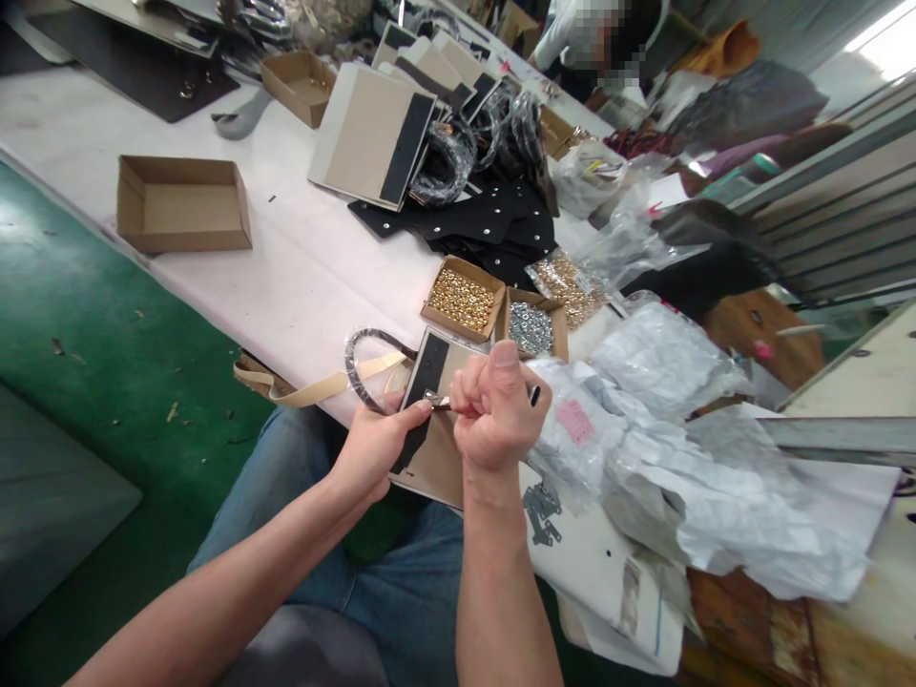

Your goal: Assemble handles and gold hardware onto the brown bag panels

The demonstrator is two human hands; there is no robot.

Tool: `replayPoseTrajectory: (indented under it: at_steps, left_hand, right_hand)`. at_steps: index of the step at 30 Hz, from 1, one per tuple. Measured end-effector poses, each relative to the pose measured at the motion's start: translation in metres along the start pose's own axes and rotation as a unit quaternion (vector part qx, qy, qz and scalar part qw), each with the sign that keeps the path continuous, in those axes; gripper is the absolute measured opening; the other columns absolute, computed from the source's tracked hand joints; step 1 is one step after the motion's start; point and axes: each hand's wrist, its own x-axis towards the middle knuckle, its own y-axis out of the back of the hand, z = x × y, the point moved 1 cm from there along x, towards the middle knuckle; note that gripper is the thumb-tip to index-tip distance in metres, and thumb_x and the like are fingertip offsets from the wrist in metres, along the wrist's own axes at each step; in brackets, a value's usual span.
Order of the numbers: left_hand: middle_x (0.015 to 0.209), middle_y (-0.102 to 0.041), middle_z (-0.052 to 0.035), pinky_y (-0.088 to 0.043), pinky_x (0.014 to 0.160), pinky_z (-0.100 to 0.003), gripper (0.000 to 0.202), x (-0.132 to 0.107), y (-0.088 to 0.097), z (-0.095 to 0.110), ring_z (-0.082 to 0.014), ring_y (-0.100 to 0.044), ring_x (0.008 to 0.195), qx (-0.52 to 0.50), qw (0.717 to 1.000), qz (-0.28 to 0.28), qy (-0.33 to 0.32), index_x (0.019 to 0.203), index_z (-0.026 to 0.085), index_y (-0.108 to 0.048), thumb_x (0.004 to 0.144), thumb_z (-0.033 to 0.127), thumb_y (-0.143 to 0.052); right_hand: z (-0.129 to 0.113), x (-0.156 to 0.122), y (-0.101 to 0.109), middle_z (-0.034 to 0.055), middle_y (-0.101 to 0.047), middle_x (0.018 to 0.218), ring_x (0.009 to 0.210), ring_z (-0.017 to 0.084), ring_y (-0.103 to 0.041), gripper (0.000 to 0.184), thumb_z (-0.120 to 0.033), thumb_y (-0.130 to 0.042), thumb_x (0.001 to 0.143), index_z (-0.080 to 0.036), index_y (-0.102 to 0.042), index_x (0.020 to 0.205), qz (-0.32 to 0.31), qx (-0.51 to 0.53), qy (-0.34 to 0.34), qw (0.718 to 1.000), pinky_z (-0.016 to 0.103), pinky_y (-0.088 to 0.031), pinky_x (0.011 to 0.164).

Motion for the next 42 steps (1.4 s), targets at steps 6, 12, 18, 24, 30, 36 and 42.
replayPoseTrajectory:
  at_steps: [6,12,18,24,30,36,42]
  left_hand:
    - [0.076,-0.076,-0.0059,-0.046,0.059,-0.027,0.025,0.002,0.001,-0.002,-0.0170,-0.064,0.063,-0.018,0.998,-0.011,0.057,0.081,0.015,-0.079,0.075,0.035,-0.094]
    - [0.079,-0.080,-0.0090,-0.050,0.059,-0.029,0.027,0.002,0.001,0.000,-0.0192,-0.069,0.063,-0.010,0.998,-0.008,0.067,0.082,0.015,-0.080,0.074,0.036,-0.094]
    - [0.082,-0.081,-0.0095,-0.050,0.060,-0.028,0.025,0.003,0.003,-0.004,-0.0190,-0.068,0.065,-0.009,0.998,-0.017,0.054,0.084,0.015,-0.080,0.077,0.036,-0.091]
    - [0.074,-0.074,-0.0047,-0.043,0.058,-0.026,0.024,0.002,0.003,-0.005,-0.0147,-0.060,0.061,0.003,1.000,-0.020,0.021,0.078,0.016,-0.075,0.080,0.036,-0.088]
    - [0.067,-0.065,-0.0010,-0.035,0.056,-0.026,0.028,0.002,0.004,-0.004,-0.0121,-0.051,0.058,0.013,1.000,-0.013,0.013,0.072,0.017,-0.070,0.080,0.037,-0.088]
    - [0.062,-0.056,0.0012,-0.025,0.054,-0.027,0.035,0.002,0.006,-0.002,-0.0104,-0.041,0.055,0.020,1.000,-0.015,0.011,0.066,0.020,-0.060,0.080,0.037,-0.087]
    - [0.061,-0.048,0.0032,-0.025,0.056,-0.028,0.039,0.001,0.010,-0.002,-0.0106,-0.036,0.057,0.015,0.999,-0.030,-0.002,0.065,0.021,-0.056,0.081,0.039,-0.087]
  right_hand:
    - [-0.002,0.006,0.040,-0.0104,-0.022,0.052,0.039,0.007,-0.015,0.077,-0.059,-0.078,0.104,-0.024,-0.027,0.060,0.036,0.086,0.000,0.996,0.026,-0.015,0.037]
    - [0.008,0.004,0.059,-0.0107,-0.019,0.052,0.038,0.006,-0.014,0.083,-0.068,-0.076,0.104,-0.023,-0.021,0.060,0.098,0.118,0.028,0.988,0.026,-0.014,0.037]
    - [0.015,0.009,0.062,-0.0105,-0.017,0.052,0.038,0.007,-0.012,0.083,-0.066,-0.075,0.105,-0.024,-0.020,0.060,0.072,0.143,0.019,0.987,0.028,-0.010,0.037]
    - [0.019,0.011,0.066,-0.0120,-0.014,0.054,0.040,0.006,-0.008,0.084,-0.064,-0.080,0.102,-0.025,-0.018,0.063,0.077,0.154,-0.002,0.985,0.027,-0.009,0.037]
    - [0.011,0.017,0.041,-0.0119,-0.017,0.053,0.039,0.006,-0.011,0.078,-0.058,-0.081,0.101,-0.025,-0.021,0.063,0.052,0.108,-0.019,0.993,0.026,-0.011,0.037]
    - [0.007,0.026,0.023,-0.0117,-0.019,0.052,0.039,0.006,-0.011,0.075,-0.056,-0.077,0.104,-0.025,-0.024,0.062,0.010,0.065,-0.047,0.997,0.024,-0.012,0.036]
    - [0.006,0.034,0.011,-0.0117,-0.020,0.050,0.038,0.006,-0.012,0.074,-0.058,-0.077,0.104,-0.025,-0.026,0.061,-0.032,0.032,-0.082,0.996,0.025,-0.011,0.034]
